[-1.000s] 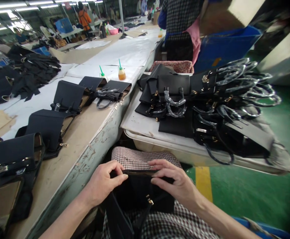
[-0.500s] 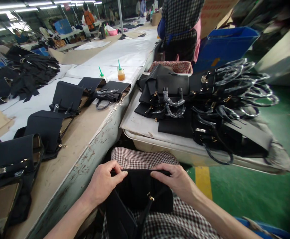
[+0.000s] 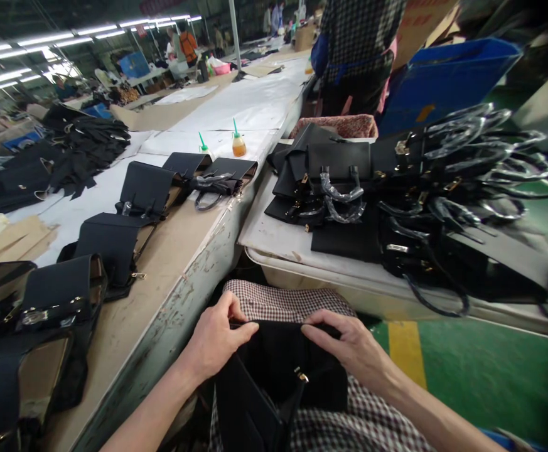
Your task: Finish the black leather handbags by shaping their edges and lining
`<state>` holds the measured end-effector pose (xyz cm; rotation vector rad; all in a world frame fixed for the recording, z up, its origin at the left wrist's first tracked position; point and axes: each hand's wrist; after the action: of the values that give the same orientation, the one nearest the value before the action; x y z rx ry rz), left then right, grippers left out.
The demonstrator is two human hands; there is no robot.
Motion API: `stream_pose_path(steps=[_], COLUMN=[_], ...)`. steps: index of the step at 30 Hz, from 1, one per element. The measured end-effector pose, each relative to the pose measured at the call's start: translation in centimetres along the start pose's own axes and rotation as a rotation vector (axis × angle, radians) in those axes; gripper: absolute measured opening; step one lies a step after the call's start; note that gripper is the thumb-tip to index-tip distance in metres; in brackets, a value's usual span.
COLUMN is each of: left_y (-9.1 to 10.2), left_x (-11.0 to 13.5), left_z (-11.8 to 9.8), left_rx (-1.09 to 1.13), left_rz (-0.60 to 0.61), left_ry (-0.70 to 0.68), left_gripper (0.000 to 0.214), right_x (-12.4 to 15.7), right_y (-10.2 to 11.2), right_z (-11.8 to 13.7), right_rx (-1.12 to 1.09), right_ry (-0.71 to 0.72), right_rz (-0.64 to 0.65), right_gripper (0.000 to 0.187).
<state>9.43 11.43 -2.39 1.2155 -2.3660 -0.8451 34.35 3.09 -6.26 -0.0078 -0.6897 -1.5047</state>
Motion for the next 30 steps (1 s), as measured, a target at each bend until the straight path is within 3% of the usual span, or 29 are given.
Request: stream_pose_path(steps=[4, 8, 14, 17, 21, 23, 30], left_y=[0.8, 1.1, 0.3, 1.7, 5.0, 6.2, 6.7], left_x=[-0.3, -0.7, -0.9, -0.6, 0.1, 0.5, 1.2], left_z=[-0.1, -0.6, -1.2, -0.5, 1.1, 1.7, 2.2], left_rx=[0.103, 0.113, 0.151, 0.227, 0.246, 0.202, 0.079], left_rz=[0.148, 0.22, 0.226, 0.285, 0.409, 0.457, 0.421], left_ry=[-0.038, -0.134, -0.175, -0.106, 0.06, 0.139, 0.098], left_gripper=[0.015, 0.013, 0.013, 0.015, 0.035, 0.029, 0.029], right_x=[-0.5, -1.6, -4.0, -4.8, -5.5, -5.8, -6.6], right_y=[1.0, 1.7, -0.9, -1.9, -2.2, -2.2, -2.9], right_z=[0.0, 2.0, 7.2, 8.3, 8.3, 8.3, 8.4], right_rx=[0.039, 0.25, 0.683, 0.651, 0.546, 0.522, 0.362], right_ry=[-0.016, 0.109, 0.347, 0.381, 0.317, 0.294, 0.291], right_rz=[0.107, 0.303, 0.423, 0.492, 0.557, 0.572, 0.671], right_gripper=[0.032, 0.039, 0.026, 0.023, 0.024, 0.026, 0.018])
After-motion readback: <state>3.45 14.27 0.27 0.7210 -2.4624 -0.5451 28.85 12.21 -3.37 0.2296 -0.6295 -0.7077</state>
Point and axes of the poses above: each hand's wrist, its own x-axis away from the middle knuckle, its own y-axis out of the back of the hand, z = x × y, and after that the axes turned 15 degrees about -y, right-handed
